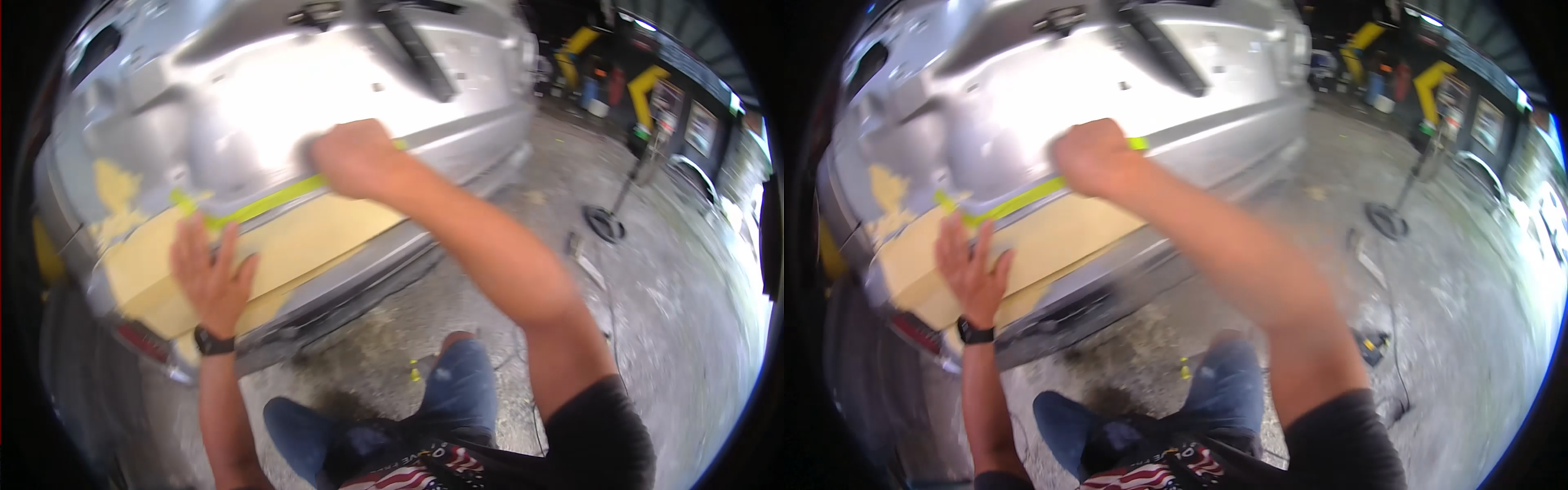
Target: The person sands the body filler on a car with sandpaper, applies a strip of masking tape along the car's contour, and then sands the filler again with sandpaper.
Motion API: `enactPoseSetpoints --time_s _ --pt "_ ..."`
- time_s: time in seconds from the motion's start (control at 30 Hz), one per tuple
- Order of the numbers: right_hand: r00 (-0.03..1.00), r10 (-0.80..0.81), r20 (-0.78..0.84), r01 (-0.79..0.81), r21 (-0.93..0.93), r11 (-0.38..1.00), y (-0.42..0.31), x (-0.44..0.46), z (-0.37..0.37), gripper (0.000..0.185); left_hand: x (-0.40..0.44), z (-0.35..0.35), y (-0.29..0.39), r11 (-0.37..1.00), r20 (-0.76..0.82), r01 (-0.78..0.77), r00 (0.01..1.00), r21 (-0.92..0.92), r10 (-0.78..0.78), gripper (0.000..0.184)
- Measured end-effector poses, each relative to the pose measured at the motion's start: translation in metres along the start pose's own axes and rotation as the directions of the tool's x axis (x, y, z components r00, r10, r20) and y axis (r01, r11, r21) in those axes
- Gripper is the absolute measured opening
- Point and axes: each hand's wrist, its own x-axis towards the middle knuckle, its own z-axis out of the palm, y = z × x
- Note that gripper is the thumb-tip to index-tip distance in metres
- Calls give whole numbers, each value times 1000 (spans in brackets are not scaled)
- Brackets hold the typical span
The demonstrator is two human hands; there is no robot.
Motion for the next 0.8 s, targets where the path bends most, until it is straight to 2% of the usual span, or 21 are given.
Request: enactPoseSetpoints --time_s 0.1,0.17,0.47,0.63,0.73,0.8 --pt "999 33 -37 -32 25 999 0 -7 -5 17 4 -8 6 999 -16 -14 1000 49 14 52" --pt "1000 3 11 -4 74 997 -2 -9 -10 17 4 -9 7 998 -21 -24 999 61 25 51" --pt "999 10 33 -13 81 997 -2 -6 -7 17 4 -7 7 997 -23 -22 999 68 24 48" --pt "1000 6 -25 -5 49 999 0 1 5 18 -2 0 3 999 -18 -35 999 37 36 57" --pt "1000 2 5 -2 -4 1000 -2 2 3 19 -5 7 0 996 -75 33 996 -80 -39 87" --pt "998 39 41 -38 -32 999 -8 0 -6 17 -4 4 -1 993 -86 61 994 -104 -70 87"
